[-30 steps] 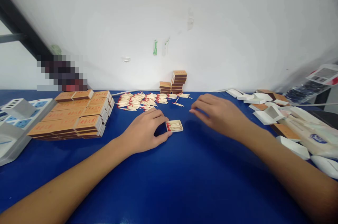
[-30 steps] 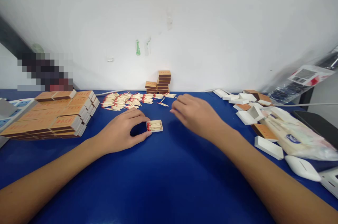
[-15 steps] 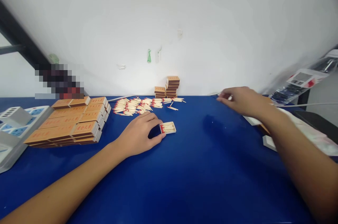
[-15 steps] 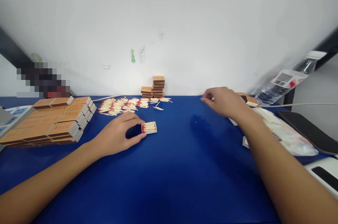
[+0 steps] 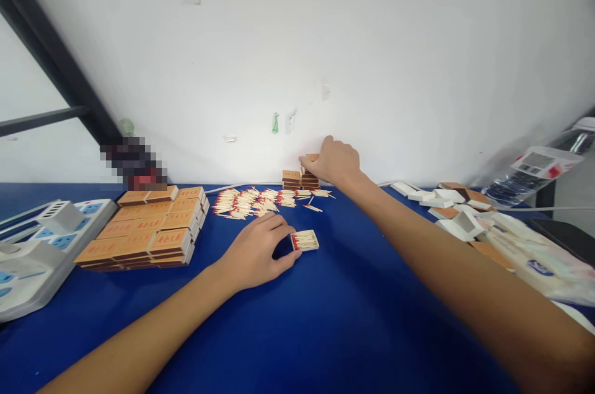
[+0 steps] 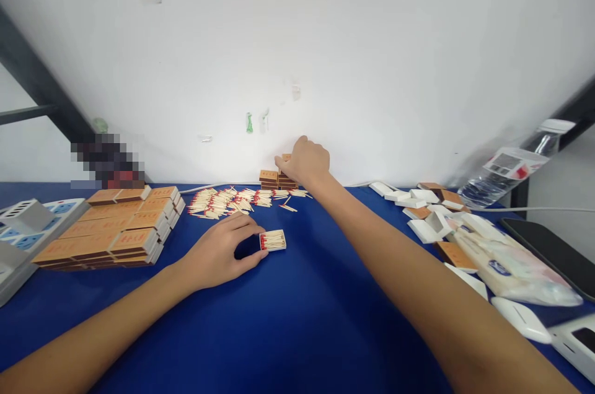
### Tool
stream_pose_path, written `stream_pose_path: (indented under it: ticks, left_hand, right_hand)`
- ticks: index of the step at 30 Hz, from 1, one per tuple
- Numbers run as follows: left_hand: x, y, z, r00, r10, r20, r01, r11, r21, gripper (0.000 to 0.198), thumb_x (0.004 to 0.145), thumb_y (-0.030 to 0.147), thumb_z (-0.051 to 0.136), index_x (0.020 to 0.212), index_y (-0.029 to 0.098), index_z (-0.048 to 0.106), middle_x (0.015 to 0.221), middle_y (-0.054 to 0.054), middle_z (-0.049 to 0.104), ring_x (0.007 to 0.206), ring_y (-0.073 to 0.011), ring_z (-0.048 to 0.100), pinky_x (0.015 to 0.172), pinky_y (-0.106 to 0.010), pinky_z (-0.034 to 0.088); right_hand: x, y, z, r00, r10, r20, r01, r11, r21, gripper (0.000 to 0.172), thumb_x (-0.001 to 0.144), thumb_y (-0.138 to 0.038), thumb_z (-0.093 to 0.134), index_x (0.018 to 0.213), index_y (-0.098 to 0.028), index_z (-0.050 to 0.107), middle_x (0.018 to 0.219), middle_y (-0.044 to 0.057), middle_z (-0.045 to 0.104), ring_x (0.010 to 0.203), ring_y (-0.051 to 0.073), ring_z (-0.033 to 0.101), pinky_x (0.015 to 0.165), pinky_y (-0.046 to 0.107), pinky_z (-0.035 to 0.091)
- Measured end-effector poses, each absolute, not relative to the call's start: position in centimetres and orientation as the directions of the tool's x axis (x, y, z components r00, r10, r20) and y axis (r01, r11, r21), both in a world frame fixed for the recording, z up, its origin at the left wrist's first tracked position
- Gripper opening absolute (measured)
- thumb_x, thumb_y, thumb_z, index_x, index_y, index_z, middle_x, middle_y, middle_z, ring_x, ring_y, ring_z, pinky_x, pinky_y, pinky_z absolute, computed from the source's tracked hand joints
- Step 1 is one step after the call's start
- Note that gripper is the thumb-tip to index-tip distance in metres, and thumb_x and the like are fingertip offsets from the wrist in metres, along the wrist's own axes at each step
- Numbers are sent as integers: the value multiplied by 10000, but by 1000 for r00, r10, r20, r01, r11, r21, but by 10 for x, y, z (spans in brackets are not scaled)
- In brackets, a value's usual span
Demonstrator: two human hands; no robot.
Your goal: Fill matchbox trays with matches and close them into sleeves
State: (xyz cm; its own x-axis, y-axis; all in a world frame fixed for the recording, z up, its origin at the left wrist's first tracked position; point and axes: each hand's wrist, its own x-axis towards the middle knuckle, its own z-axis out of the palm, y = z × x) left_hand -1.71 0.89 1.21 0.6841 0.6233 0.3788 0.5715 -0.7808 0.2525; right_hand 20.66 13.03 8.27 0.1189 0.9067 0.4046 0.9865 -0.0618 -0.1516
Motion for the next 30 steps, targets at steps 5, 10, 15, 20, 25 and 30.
stream_pose_path:
  ticks: [5, 10, 15, 20, 25, 30]
  left_hand:
    - [-17, 9, 11, 681, 610, 406, 571, -789, 227, 261, 975, 373, 663, 1146, 181, 706, 1062, -99, 696, 1048, -275, 655, 961, -459, 565]
    - [-16, 8, 13, 662, 607, 440, 586, -785, 200, 256, 977, 379, 656, 1131, 181, 709, 1059, -97, 697, 1037, -273, 657, 958, -458, 559]
    - [-16, 9, 12, 651, 640, 409, 615, -760, 210, 262, 976, 385, 660, 1130, 179, 712, 1049, -96, 696, 1036, -273, 651, 934, -449, 557]
    - [-18, 13, 10, 648, 664, 374, 627, -743, 234, 266, 980, 395, 656, 1136, 189, 716, 1046, -84, 691, 1044, -266, 653, 937, -437, 553]
    - [-17, 15, 11, 647, 660, 382, 614, -748, 253, 267, 975, 382, 667, 1137, 175, 715, 1030, -82, 700, 1023, -261, 659, 930, -431, 546]
    - [-15, 13, 10, 653, 645, 396, 587, -762, 274, 241, 964, 355, 688, 1121, 174, 713, 989, -66, 715, 973, -243, 654, 896, -414, 540]
  right_hand:
    - [218, 111, 91, 95, 866, 491, 993, -49, -106, 422, 921, -475, 520, 1114, -117, 635, 991, 208, 741, 911, 353, 697, 744, 413, 495]
    - [252, 44, 84, 101, 890, 445, 991, -53, -119, 527, 949, -645, 496, 1152, -171, 606, 875, 154, 745, 820, 353, 700, 674, 405, 462]
    - [274, 0, 44, -113, 985, 133, 991, 122, -59, 578, 945, -744, 482, 1082, -208, 647, 885, 132, 766, 807, 332, 720, 631, 371, 443]
    - [290, -4, 39, -299, 954, 11, 946, 298, -123, 610, 884, -715, 627, 1227, -213, 677, 1087, 125, 762, 947, 324, 709, 730, 382, 487]
    - [295, -1, 40, -410, 912, 2, 883, 397, -248, 372, 947, -529, 643, 1163, -235, 714, 1017, 74, 751, 892, 258, 687, 731, 346, 471]
    - [276, -8, 29, -483, 869, 110, 829, 494, -263, 323, 955, -485, 686, 1143, -222, 699, 991, 57, 736, 870, 234, 672, 718, 331, 451]
